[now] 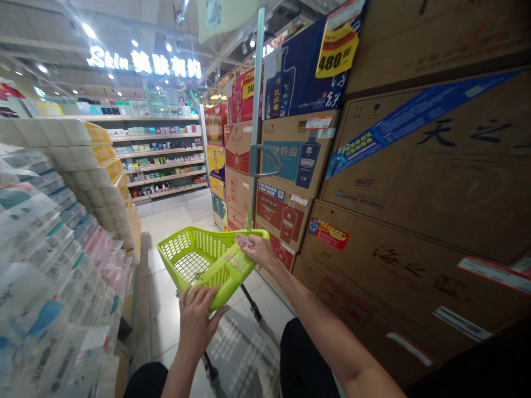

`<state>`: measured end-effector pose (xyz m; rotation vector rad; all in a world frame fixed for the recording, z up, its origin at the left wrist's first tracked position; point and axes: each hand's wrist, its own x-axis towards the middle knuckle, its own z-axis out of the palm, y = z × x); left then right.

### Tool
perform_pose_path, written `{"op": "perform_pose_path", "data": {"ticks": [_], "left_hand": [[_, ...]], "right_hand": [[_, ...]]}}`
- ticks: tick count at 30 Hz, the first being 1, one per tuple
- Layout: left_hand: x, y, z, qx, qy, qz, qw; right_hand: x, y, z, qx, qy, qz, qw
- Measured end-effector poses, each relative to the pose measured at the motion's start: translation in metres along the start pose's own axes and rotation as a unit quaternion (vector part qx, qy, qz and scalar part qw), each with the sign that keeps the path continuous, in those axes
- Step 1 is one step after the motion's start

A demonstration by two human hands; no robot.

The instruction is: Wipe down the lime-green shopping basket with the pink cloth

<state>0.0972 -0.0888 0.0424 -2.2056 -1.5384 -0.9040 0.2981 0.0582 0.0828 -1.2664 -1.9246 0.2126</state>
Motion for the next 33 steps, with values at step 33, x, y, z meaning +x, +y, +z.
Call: {"op": "perform_pose_path", "data": {"ticks": [33], "left_hand": [[-0.005, -0.008, 0.021, -0.075, 0.039, -0.051, 0.995]], "right_hand": [[-0.048, -0.007, 0.031, 0.512, 0.217, 0.308, 0.772]]}}
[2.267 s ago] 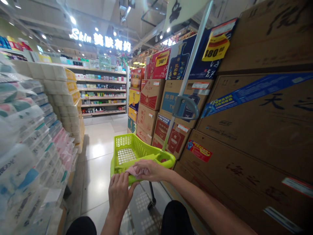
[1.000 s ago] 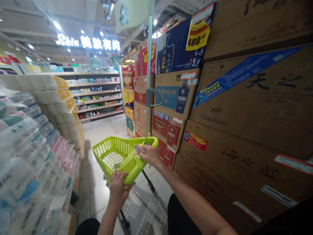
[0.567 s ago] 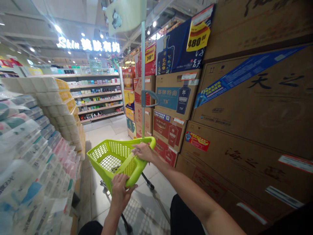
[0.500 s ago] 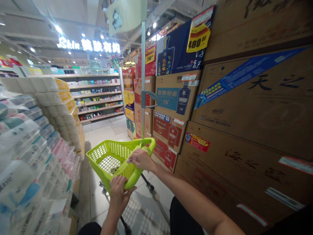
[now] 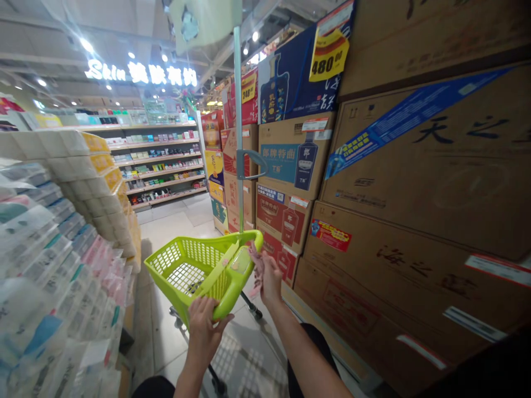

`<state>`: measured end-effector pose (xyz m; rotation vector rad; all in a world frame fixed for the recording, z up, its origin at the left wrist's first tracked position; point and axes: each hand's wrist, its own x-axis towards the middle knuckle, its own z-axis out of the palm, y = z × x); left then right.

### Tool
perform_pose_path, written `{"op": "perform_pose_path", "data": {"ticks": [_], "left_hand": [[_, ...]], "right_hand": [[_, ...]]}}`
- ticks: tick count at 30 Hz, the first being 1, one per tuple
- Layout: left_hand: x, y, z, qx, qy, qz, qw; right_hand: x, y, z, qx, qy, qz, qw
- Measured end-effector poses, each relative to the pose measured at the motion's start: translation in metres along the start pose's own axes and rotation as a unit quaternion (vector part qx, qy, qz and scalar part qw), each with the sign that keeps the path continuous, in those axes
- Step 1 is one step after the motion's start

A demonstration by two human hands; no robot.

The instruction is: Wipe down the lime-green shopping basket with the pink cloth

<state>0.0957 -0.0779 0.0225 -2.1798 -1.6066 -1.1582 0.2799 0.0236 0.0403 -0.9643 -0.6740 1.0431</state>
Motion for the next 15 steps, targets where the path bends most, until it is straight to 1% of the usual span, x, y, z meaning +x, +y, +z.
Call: {"op": "perform_pose_path", "data": {"ticks": [1, 3, 5, 7, 8, 10, 15], "left_hand": [[0.000, 0.000, 0.000, 0.001, 0.000, 0.002, 1.000], [0.000, 0.000, 0.000, 0.004, 0.000, 0.004, 1.000], [0.000, 0.000, 0.000, 0.005, 0.000, 0.005, 1.000], [0.000, 0.000, 0.001, 0.002, -0.001, 0.004, 1.000], [0.000, -0.001, 0.001, -0.001, -0.001, 0.004, 1.000], [-0.001, -0.002, 0.003, -0.006, 0.000, 0.007, 1.000], [-0.001, -0.004, 0.003, -0.019, 0.016, 0.023, 0.999]], "right_hand": [[-0.005, -0.007, -0.007, 0.051, -0.026, 0.043, 0.997], [-0.012, -0.025, -0.023, 0.119, -0.098, 0.095, 0.983], [-0.016, -0.041, -0.039, 0.149, -0.167, 0.133, 0.965], [-0.020, -0.049, -0.049, 0.156, -0.200, 0.157, 0.955], [-0.021, -0.050, -0.052, 0.154, -0.204, 0.165, 0.953], [-0.024, -0.048, -0.053, 0.153, -0.189, 0.163, 0.956], [-0.027, -0.044, -0.053, 0.155, -0.103, 0.108, 0.977]]}}
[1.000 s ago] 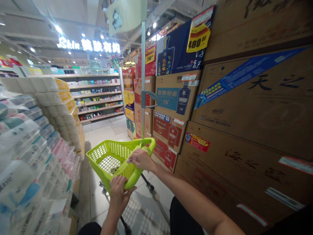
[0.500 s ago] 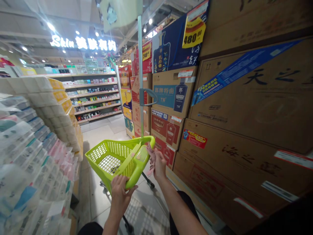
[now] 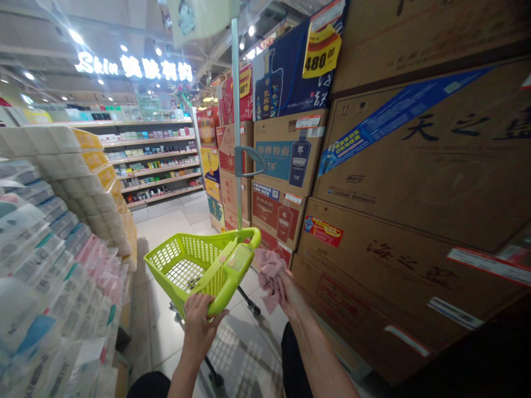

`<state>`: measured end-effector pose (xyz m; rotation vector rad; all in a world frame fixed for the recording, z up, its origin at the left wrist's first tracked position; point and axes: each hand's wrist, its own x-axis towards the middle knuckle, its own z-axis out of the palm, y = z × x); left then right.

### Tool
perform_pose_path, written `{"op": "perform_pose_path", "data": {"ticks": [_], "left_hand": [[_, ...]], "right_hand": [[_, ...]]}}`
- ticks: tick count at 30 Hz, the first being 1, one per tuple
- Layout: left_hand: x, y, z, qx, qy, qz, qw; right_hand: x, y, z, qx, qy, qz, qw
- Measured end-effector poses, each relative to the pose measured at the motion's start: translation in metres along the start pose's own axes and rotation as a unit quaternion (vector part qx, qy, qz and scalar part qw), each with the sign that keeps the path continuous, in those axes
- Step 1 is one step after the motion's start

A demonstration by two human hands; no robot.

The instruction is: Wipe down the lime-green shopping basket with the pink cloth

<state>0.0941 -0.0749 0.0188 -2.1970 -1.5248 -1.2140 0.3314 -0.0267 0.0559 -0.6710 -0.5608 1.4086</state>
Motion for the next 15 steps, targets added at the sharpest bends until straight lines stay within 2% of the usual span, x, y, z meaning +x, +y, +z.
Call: {"op": "perform_pose_path", "data": {"ticks": [2, 5, 8, 9, 11, 13, 15], "left_hand": [[0.000, 0.000, -0.001, -0.004, -0.003, 0.003, 1.000], [0.000, 0.000, -0.001, -0.006, -0.003, 0.004, 1.000], [0.000, 0.000, 0.001, -0.006, -0.003, 0.004, 1.000], [0.001, 0.000, 0.002, -0.006, -0.002, 0.003, 1.000], [0.001, 0.002, 0.004, -0.005, -0.003, 0.003, 1.000], [0.001, 0.004, 0.007, -0.003, -0.003, 0.001, 1.000], [0.002, 0.008, 0.009, 0.001, -0.006, -0.007, 1.000]], "right_hand": [[-0.005, -0.004, -0.003, 0.004, 0.002, -0.030, 1.000], [-0.014, -0.009, -0.009, 0.041, -0.030, -0.057, 0.997], [-0.006, -0.005, -0.009, 0.014, -0.042, -0.031, 0.999], [0.002, -0.001, -0.006, -0.012, -0.017, -0.037, 0.999], [0.026, 0.009, 0.000, -0.066, 0.078, -0.098, 0.990], [0.050, 0.022, 0.009, -0.126, 0.180, -0.188, 0.957], [0.061, 0.038, 0.017, -0.216, 0.220, -0.234, 0.922]]}}
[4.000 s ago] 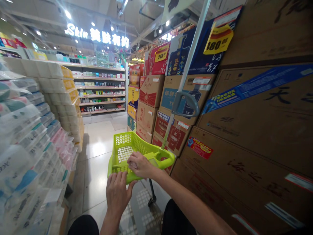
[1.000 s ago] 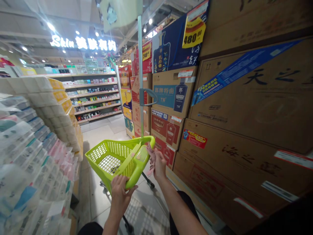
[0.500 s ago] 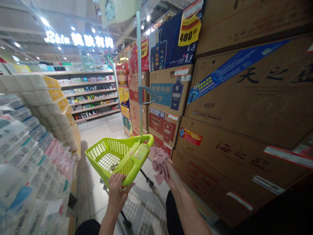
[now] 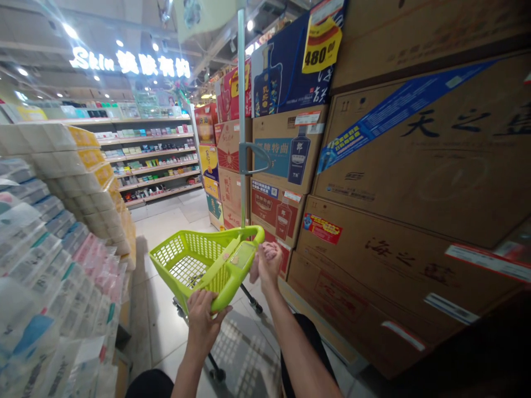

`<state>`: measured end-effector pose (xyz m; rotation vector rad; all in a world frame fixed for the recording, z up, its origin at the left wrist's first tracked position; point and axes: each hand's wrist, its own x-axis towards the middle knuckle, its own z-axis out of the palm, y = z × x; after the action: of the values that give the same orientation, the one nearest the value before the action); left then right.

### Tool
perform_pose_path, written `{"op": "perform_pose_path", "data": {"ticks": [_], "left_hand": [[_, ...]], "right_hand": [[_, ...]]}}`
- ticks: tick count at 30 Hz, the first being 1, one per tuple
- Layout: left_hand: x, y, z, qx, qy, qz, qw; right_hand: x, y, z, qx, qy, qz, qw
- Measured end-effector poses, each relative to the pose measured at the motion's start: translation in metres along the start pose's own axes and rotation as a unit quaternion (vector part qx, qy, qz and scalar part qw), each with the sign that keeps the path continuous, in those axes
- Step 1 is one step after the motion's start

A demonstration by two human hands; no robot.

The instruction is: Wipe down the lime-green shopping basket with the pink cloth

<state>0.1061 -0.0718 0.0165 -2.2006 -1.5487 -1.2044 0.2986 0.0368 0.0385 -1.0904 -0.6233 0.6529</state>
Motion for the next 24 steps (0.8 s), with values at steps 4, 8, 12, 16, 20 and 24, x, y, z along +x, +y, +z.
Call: {"op": "perform_pose_path", "data": {"ticks": [4, 8, 12, 16, 20, 24], "left_hand": [[0.002, 0.005, 0.007, 0.011, -0.003, -0.021, 1.000], [0.005, 0.000, 0.013, 0.018, -0.002, -0.030, 0.999], [0.006, -0.006, 0.011, 0.004, -0.030, -0.016, 0.999], [0.005, -0.003, 0.012, -0.004, -0.038, -0.002, 0.999], [0.004, 0.006, 0.019, 0.001, -0.032, -0.010, 0.999], [0.002, 0.013, 0.017, -0.011, -0.045, -0.016, 0.999]], "right_hand": [[-0.057, 0.021, 0.002, -0.112, -0.085, -0.102, 0.985], [-0.127, 0.040, -0.015, -0.132, -0.174, -0.151, 0.964], [-0.100, 0.040, -0.011, -0.136, -0.158, -0.183, 0.961], [-0.051, 0.028, -0.002, -0.145, -0.099, -0.228, 0.958], [-0.085, 0.025, -0.019, -0.172, -0.151, -0.294, 0.928], [-0.089, 0.013, -0.032, -0.188, -0.239, -0.339, 0.890]]}}
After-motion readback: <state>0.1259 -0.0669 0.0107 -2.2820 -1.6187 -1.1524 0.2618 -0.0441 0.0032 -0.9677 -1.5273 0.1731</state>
